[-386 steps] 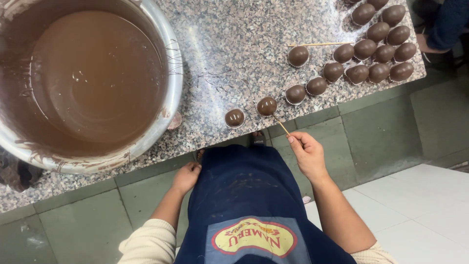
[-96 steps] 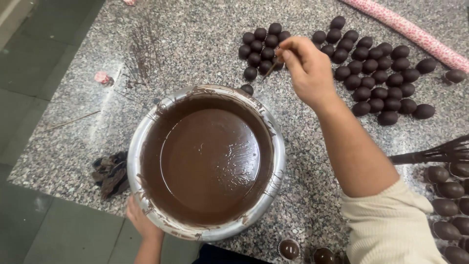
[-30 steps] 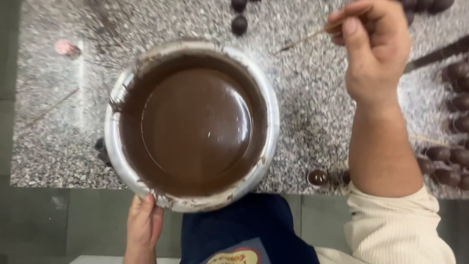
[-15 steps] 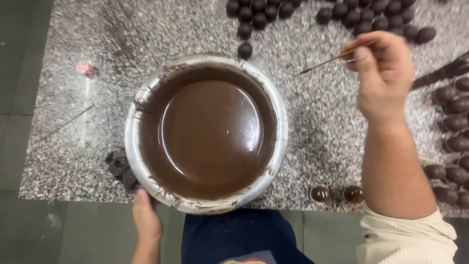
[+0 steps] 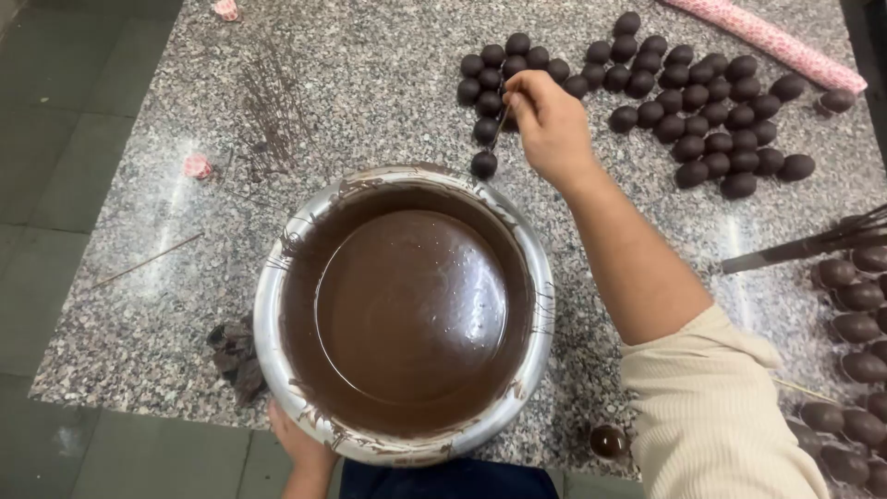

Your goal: Dipping chocolate balls into a bowl of melted chocolate using a wooden skewer.

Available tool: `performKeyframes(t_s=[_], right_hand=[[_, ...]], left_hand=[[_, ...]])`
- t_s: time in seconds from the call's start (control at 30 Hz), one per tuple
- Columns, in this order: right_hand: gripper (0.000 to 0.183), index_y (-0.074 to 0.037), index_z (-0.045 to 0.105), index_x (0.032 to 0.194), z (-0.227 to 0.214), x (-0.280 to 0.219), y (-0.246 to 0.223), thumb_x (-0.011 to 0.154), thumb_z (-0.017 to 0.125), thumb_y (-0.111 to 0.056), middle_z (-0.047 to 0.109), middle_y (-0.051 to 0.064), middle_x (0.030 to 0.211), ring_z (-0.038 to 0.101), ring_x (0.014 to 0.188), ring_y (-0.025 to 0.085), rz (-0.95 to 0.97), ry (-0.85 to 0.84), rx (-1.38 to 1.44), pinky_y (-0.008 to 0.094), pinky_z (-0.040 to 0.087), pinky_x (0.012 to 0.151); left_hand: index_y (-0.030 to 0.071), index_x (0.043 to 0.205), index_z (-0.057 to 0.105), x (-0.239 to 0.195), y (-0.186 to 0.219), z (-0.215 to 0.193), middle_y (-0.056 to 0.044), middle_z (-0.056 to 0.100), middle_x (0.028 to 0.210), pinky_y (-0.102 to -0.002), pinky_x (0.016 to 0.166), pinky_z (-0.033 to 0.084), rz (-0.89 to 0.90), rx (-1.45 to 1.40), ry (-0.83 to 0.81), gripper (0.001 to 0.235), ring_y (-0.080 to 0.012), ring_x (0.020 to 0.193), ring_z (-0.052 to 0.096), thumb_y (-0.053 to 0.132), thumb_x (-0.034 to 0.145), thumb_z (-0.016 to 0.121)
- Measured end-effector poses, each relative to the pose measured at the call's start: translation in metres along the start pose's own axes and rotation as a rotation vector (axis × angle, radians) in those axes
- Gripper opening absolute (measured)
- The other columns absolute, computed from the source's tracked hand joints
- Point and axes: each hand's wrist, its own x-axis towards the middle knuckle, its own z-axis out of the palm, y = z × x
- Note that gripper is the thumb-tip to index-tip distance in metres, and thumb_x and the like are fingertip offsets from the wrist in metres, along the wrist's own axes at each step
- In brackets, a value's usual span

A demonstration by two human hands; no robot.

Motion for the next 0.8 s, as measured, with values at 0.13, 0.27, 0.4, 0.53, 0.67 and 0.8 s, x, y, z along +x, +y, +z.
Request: performKeyframes(t_s=[0.13,0.27,0.4,0.53,0.67,0.8], right_hand=[[0.013,-0.007,0.064,0.117,0.01,0.007,0.004,0.104,0.062,-0.009,0.076,0.01,0.101,0.074,0.09,0.021,0.016,-0.052,-0.091,0.033,0.057,0.08],[0.013,-0.007,0.064,0.117,0.017,0.01,0.015,0.104,0.063,-0.01,0.075,0.01,0.102,0.075,0.094,0.022,-0.001,-0.063,-0.074,0.034,0.057,0.081],[0.014,-0.006,0.064,0.117,0.021,0.011,0.021,0.104,0.063,-0.009,0.075,0.011,0.102,0.074,0.093,0.023,-0.002,-0.077,-0.089,0.035,0.057,0.081],[0.012,-0.006,0.064,0.116,0.024,0.013,0.024,0.104,0.064,-0.009,0.074,0.011,0.102,0.074,0.092,0.024,-0.01,-0.085,-0.121,0.036,0.056,0.079],[0.012,-0.006,0.064,0.115,0.027,0.013,0.03,0.104,0.063,-0.009,0.074,0.012,0.102,0.073,0.092,0.025,-0.037,-0.093,-0.121,0.036,0.056,0.08],[0.011,-0.006,0.064,0.113,0.033,0.01,0.039,0.103,0.063,-0.01,0.075,0.011,0.1,0.074,0.091,0.024,0.023,-0.091,-0.11,0.035,0.056,0.079]], left_hand=[[0.009,0.126,0.064,0.002,0.011,-0.008,-0.01,0.066,0.126,-0.053,0.115,0.033,0.025,-0.076,0.015,0.046,-0.0358,0.131,0.05,0.033,0.087,0.061],[0.009,0.122,0.066,0.0,0.009,-0.007,-0.012,0.064,0.125,-0.05,0.108,0.036,-0.037,-0.133,0.046,0.045,-0.0377,0.127,0.048,0.033,0.084,0.062],[0.011,0.12,0.067,-0.003,0.002,-0.001,-0.008,0.066,0.123,-0.05,0.111,0.035,-0.018,-0.066,0.008,0.041,-0.035,0.129,0.049,0.031,0.085,0.061],[0.009,0.122,0.067,-0.009,-0.003,0.006,-0.011,0.064,0.125,-0.05,0.111,0.035,-0.08,-0.121,0.021,0.042,-0.0357,0.129,0.047,0.032,0.086,0.062],[0.008,0.124,0.065,-0.009,-0.002,0.005,-0.014,0.061,0.129,-0.049,0.111,0.036,-0.154,-0.229,0.019,0.045,-0.0354,0.129,0.046,0.033,0.087,0.062],[0.011,0.12,0.068,-0.011,-0.005,0.008,-0.009,0.066,0.125,-0.05,0.115,0.034,-0.096,-0.126,-0.016,0.04,-0.0353,0.133,0.044,0.032,0.087,0.061]])
